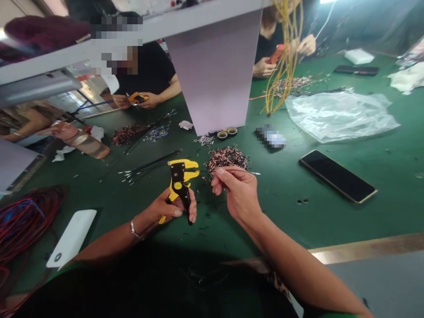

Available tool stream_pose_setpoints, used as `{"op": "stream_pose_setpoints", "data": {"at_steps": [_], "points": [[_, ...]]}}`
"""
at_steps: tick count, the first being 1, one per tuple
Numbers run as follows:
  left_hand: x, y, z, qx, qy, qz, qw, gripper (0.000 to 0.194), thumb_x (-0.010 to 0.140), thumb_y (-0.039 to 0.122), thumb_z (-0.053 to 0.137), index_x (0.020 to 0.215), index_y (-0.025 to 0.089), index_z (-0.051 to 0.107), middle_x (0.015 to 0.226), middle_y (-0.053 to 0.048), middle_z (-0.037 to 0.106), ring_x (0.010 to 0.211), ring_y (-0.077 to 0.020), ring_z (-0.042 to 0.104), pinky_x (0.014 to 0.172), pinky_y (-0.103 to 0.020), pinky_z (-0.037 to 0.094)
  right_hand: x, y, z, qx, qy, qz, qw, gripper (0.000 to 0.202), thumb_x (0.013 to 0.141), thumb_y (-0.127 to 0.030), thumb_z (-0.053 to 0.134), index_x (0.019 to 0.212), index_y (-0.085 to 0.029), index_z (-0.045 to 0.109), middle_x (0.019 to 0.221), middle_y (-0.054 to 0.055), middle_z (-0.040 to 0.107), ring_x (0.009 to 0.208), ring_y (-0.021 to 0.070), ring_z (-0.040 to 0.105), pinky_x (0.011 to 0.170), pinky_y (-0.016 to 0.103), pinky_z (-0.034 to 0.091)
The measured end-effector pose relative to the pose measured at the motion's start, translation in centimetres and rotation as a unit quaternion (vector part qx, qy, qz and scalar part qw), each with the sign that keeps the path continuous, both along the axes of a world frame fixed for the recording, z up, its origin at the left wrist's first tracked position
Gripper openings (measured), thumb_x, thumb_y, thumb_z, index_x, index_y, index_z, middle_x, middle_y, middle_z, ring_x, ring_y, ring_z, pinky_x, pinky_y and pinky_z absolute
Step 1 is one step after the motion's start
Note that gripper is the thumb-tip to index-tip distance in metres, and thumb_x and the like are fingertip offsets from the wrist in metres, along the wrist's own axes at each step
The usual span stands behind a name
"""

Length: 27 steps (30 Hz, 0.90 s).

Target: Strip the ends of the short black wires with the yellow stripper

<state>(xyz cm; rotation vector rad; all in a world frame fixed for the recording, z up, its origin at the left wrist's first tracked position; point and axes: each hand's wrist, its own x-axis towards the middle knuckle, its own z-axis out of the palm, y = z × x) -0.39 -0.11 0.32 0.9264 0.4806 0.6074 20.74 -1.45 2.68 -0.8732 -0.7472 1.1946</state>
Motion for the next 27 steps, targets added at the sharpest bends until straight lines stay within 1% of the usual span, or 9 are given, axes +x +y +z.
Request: {"op": "stream_pose_setpoints", "data": {"at_steps": [4, 10, 16, 21, 27], "points": [[0.01, -0.15, 0.03, -0.005, -0.004, -0.010, 1.000, 0.043, 0.063, 0.023, 0.085, 0.099, 0.011, 0.067, 0.080, -0.008, 0.070, 0.070, -0.0243, 0.068, 0.068, -0.042, 0.056, -0.10, 0.29, -0.03, -0.030, 0.014, 0.026, 0.999, 0.019, 0.071, -0.032, 0.079, 0.066, -0.018, 0.067, 0.055, -0.001, 0.066, 0.042, 0.0107, 0.054, 0.043, 0.026, 0.045], [-0.08, -0.40, -0.01, 0.003, -0.006, -0.014, 1.000, 0.040, 0.065, 0.023, 0.085, 0.099, 0.012, 0.067, 0.081, -0.009, 0.070, 0.071, -0.0239, 0.069, 0.069, -0.041, 0.056, -0.10, 0.60, -0.38, -0.064, 0.053, 0.045, 0.996, 0.019, 0.068, -0.030, 0.081, 0.062, -0.017, 0.068, 0.054, -0.001, 0.065, 0.041, 0.0095, 0.052, 0.044, 0.025, 0.045], [-0.02, -0.54, 0.17, 0.008, 0.002, -0.008, 1.000, 0.033, 0.068, 0.022, 0.085, 0.093, 0.011, 0.066, 0.076, -0.007, 0.069, 0.067, -0.0214, 0.068, 0.066, -0.039, 0.056, -0.14, 0.76, -0.56, -0.074, 0.066, 0.048, 0.994, 0.019, 0.067, -0.030, 0.082, 0.062, -0.017, 0.069, 0.052, -0.002, 0.064, 0.039, 0.0089, 0.050, 0.044, 0.025, 0.047], [0.01, -0.51, 0.22, 0.011, 0.011, -0.001, 1.000, 0.032, 0.067, 0.024, 0.086, 0.089, 0.012, 0.066, 0.074, -0.006, 0.068, 0.063, -0.0205, 0.067, 0.063, -0.038, 0.057, -0.06, 0.78, -0.81, -0.074, 0.054, 0.061, 0.994, 0.018, 0.071, -0.031, 0.080, 0.065, -0.017, 0.069, 0.054, -0.002, 0.064, 0.040, 0.0090, 0.049, 0.045, 0.026, 0.048], [0.08, -0.71, 0.20, 0.016, 0.010, 0.021, 1.000, 0.025, 0.070, 0.019, 0.084, 0.085, 0.010, 0.066, 0.068, -0.004, 0.067, 0.056, -0.0179, 0.065, 0.058, -0.035, 0.056, -0.08, 0.72, -0.73, -0.080, 0.070, 0.066, 0.992, 0.016, 0.070, -0.027, 0.079, 0.063, -0.017, 0.069, 0.053, -0.002, 0.064, 0.040, 0.0089, 0.049, 0.045, 0.026, 0.046]]}}
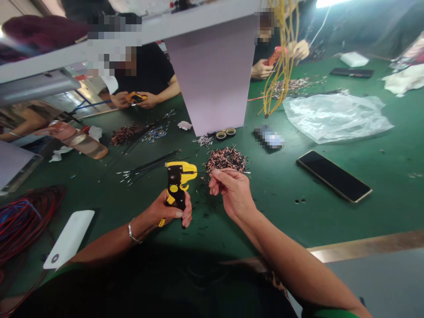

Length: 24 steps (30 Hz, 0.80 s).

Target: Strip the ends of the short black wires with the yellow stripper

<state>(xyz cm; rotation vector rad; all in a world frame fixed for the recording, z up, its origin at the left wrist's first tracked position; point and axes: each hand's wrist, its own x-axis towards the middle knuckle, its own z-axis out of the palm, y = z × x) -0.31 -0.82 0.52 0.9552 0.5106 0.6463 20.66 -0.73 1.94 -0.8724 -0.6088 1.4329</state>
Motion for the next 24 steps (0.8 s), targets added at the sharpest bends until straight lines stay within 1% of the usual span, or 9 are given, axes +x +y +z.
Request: {"op": "stream_pose_setpoints", "data": {"at_steps": [4, 10, 14, 16, 18, 20, 22, 24], "points": [[-0.05, -0.15, -0.09, -0.005, -0.002, 0.007, 1.000, 0.022, 0.071, 0.016, 0.083, 0.083, 0.010, 0.065, 0.064, -0.003, 0.066, 0.052, -0.0172, 0.065, 0.054, -0.034, 0.056, -0.10, -0.04, 0.14, -0.002, 0.010, 0.001, 1.000, 0.015, 0.070, -0.026, 0.080, 0.063, -0.017, 0.070, 0.053, -0.002, 0.064, 0.040, 0.0086, 0.050, 0.045, 0.025, 0.046], [-0.28, -0.52, -0.24, 0.010, 0.022, 0.015, 1.000, 0.022, 0.073, 0.018, 0.082, 0.081, 0.011, 0.062, 0.058, -0.002, 0.064, 0.046, -0.0169, 0.063, 0.049, -0.032, 0.054, -0.04, 0.01, 0.12, -0.005, 0.023, 0.008, 1.000, 0.015, 0.070, -0.025, 0.080, 0.063, -0.016, 0.070, 0.052, -0.002, 0.064, 0.040, 0.0079, 0.049, 0.046, 0.025, 0.047], [-0.31, -0.50, -0.37, 0.016, 0.043, 0.054, 0.998, 0.024, 0.073, 0.019, 0.081, 0.074, 0.012, 0.058, 0.046, 0.003, 0.057, 0.034, -0.0099, 0.050, 0.039, -0.023, 0.045, 0.00, 0.05, 0.02, -0.010, 0.031, 0.023, 0.999, 0.016, 0.070, -0.025, 0.081, 0.062, -0.016, 0.070, 0.053, -0.002, 0.064, 0.041, 0.0080, 0.050, 0.046, 0.025, 0.047], [-0.32, -0.32, -0.37, 0.017, 0.048, 0.065, 0.997, 0.026, 0.073, 0.021, 0.082, 0.072, 0.013, 0.057, 0.043, 0.004, 0.054, 0.031, -0.0084, 0.045, 0.036, -0.022, 0.042, -0.04, 0.08, -0.04, -0.010, 0.029, 0.025, 0.999, 0.015, 0.070, -0.025, 0.081, 0.063, -0.016, 0.070, 0.053, -0.002, 0.064, 0.041, 0.0081, 0.050, 0.046, 0.024, 0.046], [-0.36, -0.15, -0.34, 0.028, 0.056, 0.059, 0.996, 0.026, 0.072, 0.021, 0.082, 0.075, 0.012, 0.058, 0.047, 0.003, 0.057, 0.035, -0.0104, 0.050, 0.040, -0.024, 0.046, -0.08, 0.11, -0.10, -0.012, 0.030, 0.023, 0.999, 0.015, 0.069, -0.025, 0.081, 0.063, -0.016, 0.070, 0.053, -0.001, 0.064, 0.041, 0.0084, 0.051, 0.046, 0.024, 0.046], [-0.42, -0.05, -0.33, 0.045, 0.063, 0.048, 0.996, 0.024, 0.072, 0.019, 0.082, 0.079, 0.011, 0.061, 0.054, 0.000, 0.061, 0.043, -0.0133, 0.057, 0.046, -0.028, 0.050, -0.06, 0.14, -0.11, -0.015, 0.034, 0.015, 0.999, 0.015, 0.069, -0.024, 0.081, 0.062, -0.016, 0.070, 0.053, -0.001, 0.064, 0.041, 0.0085, 0.051, 0.045, 0.024, 0.046], [-0.50, 0.01, -0.37, 0.056, 0.059, 0.038, 0.996, 0.023, 0.073, 0.019, 0.082, 0.082, 0.010, 0.063, 0.060, -0.003, 0.064, 0.050, -0.0152, 0.061, 0.052, -0.031, 0.053, -0.01, 0.16, -0.08, -0.016, 0.030, -0.008, 0.999, 0.015, 0.068, -0.023, 0.081, 0.061, -0.016, 0.070, 0.052, -0.001, 0.065, 0.040, 0.0085, 0.051, 0.045, 0.024, 0.046], [-0.58, 0.11, -0.42, 0.056, 0.041, 0.048, 0.996, 0.024, 0.072, 0.020, 0.082, 0.084, 0.010, 0.064, 0.063, -0.003, 0.064, 0.051, -0.0155, 0.061, 0.054, -0.032, 0.053, 0.03, 0.15, -0.01, -0.007, 0.016, -0.038, 0.999, 0.014, 0.067, -0.023, 0.081, 0.061, -0.016, 0.070, 0.052, -0.001, 0.065, 0.040, 0.0084, 0.051, 0.044, 0.024, 0.045]]}}
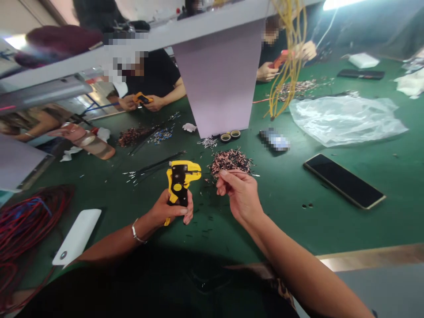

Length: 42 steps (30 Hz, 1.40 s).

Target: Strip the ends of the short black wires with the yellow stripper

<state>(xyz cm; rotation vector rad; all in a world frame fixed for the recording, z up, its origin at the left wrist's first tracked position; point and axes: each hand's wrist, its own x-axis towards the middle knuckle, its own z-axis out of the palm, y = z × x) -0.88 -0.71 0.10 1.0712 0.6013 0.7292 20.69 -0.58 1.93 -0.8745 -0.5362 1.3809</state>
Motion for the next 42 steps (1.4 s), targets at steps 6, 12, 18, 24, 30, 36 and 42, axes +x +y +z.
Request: {"op": "stream_pose_setpoints", "data": {"at_steps": [6, 12, 18, 24, 30, 36, 42], "points": [[-0.1, 0.5, 0.0, 0.012, -0.014, 0.050, 0.999, 0.024, 0.075, 0.019, 0.079, 0.091, 0.010, 0.065, 0.071, -0.004, 0.065, 0.059, -0.0164, 0.063, 0.060, -0.034, 0.053, -0.3, -0.2, 0.1, 0.043, -0.055, -0.057, 0.996, 0.013, 0.068, -0.024, 0.080, 0.062, -0.017, 0.070, 0.052, 0.000, 0.065, 0.042, 0.0104, 0.054, 0.041, 0.024, 0.042], [0.0, 0.6, -0.3, 0.009, -0.013, 0.058, 0.998, 0.024, 0.075, 0.018, 0.078, 0.093, 0.009, 0.065, 0.074, -0.005, 0.065, 0.059, -0.0173, 0.063, 0.059, -0.036, 0.054, -0.5, -0.7, -0.5, 0.079, -0.161, -0.079, 0.981, 0.014, 0.073, -0.027, 0.077, 0.065, -0.017, 0.072, 0.053, 0.000, 0.066, 0.040, 0.0104, 0.054, 0.041, 0.027, 0.044], [-0.1, 1.0, 0.0, 0.032, 0.002, 0.095, 0.995, 0.024, 0.078, 0.021, 0.077, 0.095, 0.010, 0.064, 0.075, -0.004, 0.066, 0.062, -0.0183, 0.065, 0.062, -0.036, 0.054, -0.7, -1.6, 0.0, 0.074, -0.287, -0.038, 0.954, 0.012, 0.070, -0.025, 0.076, 0.061, -0.018, 0.072, 0.050, 0.000, 0.064, 0.039, 0.0101, 0.053, 0.040, 0.025, 0.044], [-0.2, 1.0, 0.2, 0.054, 0.037, 0.105, 0.992, 0.021, 0.081, 0.026, 0.076, 0.090, 0.011, 0.064, 0.071, -0.004, 0.065, 0.063, -0.0171, 0.065, 0.064, -0.034, 0.054, -1.2, -1.7, 0.3, 0.056, -0.276, 0.086, 0.956, 0.017, 0.069, -0.030, 0.076, 0.057, -0.018, 0.071, 0.050, 0.001, 0.064, 0.038, 0.0103, 0.052, 0.038, 0.025, 0.042], [-0.2, 1.1, -0.3, 0.052, 0.037, 0.123, 0.990, 0.025, 0.075, 0.025, 0.080, 0.086, 0.011, 0.063, 0.069, -0.002, 0.063, 0.058, -0.0157, 0.063, 0.059, -0.033, 0.055, -0.7, -1.0, -0.7, 0.027, -0.201, 0.115, 0.973, 0.016, 0.067, -0.029, 0.080, 0.060, -0.017, 0.071, 0.050, 0.001, 0.064, 0.037, 0.0096, 0.051, 0.039, 0.025, 0.040], [-0.2, 1.2, -0.3, 0.045, 0.031, 0.126, 0.991, 0.024, 0.074, 0.023, 0.080, 0.085, 0.011, 0.062, 0.068, -0.001, 0.063, 0.057, -0.0154, 0.062, 0.058, -0.033, 0.055, 0.0, -0.2, -0.9, 0.008, -0.158, 0.082, 0.984, 0.018, 0.063, -0.029, 0.082, 0.058, -0.017, 0.069, 0.044, -0.001, 0.061, 0.034, 0.0089, 0.048, 0.035, 0.024, 0.037], [-0.3, 1.1, -0.2, 0.037, 0.014, 0.115, 0.993, 0.021, 0.076, 0.017, 0.077, 0.090, 0.011, 0.063, 0.072, -0.002, 0.064, 0.059, -0.0155, 0.063, 0.059, -0.033, 0.054, 0.9, 0.3, -0.4, 0.048, -0.180, -0.068, 0.980, 0.021, 0.068, -0.029, 0.079, 0.057, -0.019, 0.065, 0.044, -0.003, 0.058, 0.035, 0.0086, 0.046, 0.034, 0.024, 0.033]]}}
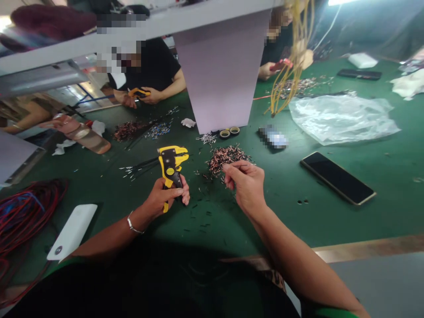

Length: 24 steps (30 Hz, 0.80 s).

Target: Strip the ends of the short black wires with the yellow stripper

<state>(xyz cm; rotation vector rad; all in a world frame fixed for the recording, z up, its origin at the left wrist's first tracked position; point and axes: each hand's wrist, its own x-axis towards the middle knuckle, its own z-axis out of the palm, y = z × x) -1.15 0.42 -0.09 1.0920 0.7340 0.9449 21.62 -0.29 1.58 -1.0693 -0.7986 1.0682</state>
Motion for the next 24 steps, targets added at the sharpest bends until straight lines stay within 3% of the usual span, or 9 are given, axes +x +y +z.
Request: {"op": "stream_pose_setpoints", "data": {"at_steps": [5, 10, 14, 19, 24], "points": [[0.3, -0.2, 0.2, -0.010, -0.017, -0.044, 0.999, 0.025, 0.077, 0.022, 0.077, 0.095, 0.009, 0.064, 0.085, -0.010, 0.071, 0.063, -0.0186, 0.066, 0.064, -0.038, 0.056, -0.4, -1.2, -0.4, 0.076, -0.172, -0.084, 0.978, 0.016, 0.081, -0.031, 0.072, 0.069, -0.021, 0.071, 0.053, -0.002, 0.062, 0.045, 0.0118, 0.053, 0.044, 0.027, 0.044], [0.4, -0.4, 0.1, 0.011, -0.005, -0.081, 0.997, 0.031, 0.077, 0.023, 0.078, 0.102, 0.010, 0.066, 0.097, -0.015, 0.074, 0.072, -0.0224, 0.069, 0.072, -0.041, 0.056, -1.0, -2.2, 0.2, 0.200, -0.354, -0.094, 0.909, 0.017, 0.087, -0.021, 0.065, 0.072, -0.023, 0.072, 0.062, 0.000, 0.070, 0.053, 0.0141, 0.062, 0.054, 0.028, 0.051], [0.2, -0.6, 0.0, 0.030, 0.027, -0.109, 0.993, 0.028, 0.080, 0.023, 0.076, 0.104, 0.011, 0.068, 0.097, -0.013, 0.073, 0.078, -0.0214, 0.069, 0.079, -0.039, 0.054, -1.4, -2.6, 0.5, 0.291, -0.392, -0.084, 0.868, 0.016, 0.086, -0.012, 0.064, 0.076, -0.022, 0.072, 0.066, 0.002, 0.074, 0.053, 0.0143, 0.065, 0.053, 0.027, 0.054], [0.4, -0.7, 0.2, 0.031, 0.052, -0.121, 0.991, 0.028, 0.081, 0.027, 0.075, 0.103, 0.010, 0.069, 0.086, -0.011, 0.070, 0.082, -0.0219, 0.066, 0.082, -0.038, 0.052, -1.8, -3.1, 0.8, 0.350, -0.418, -0.057, 0.836, 0.017, 0.086, -0.010, 0.063, 0.082, -0.023, 0.072, 0.064, 0.002, 0.074, 0.052, 0.0150, 0.066, 0.052, 0.028, 0.056], [0.5, -0.9, 0.4, 0.006, 0.048, -0.105, 0.993, 0.032, 0.077, 0.028, 0.078, 0.102, 0.011, 0.067, 0.087, -0.009, 0.069, 0.080, -0.0203, 0.066, 0.079, -0.037, 0.053, -1.9, -3.2, 1.1, 0.406, -0.413, -0.029, 0.814, 0.022, 0.084, -0.003, 0.063, 0.093, -0.023, 0.069, 0.063, 0.001, 0.074, 0.051, 0.0156, 0.066, 0.052, 0.028, 0.055]]}}
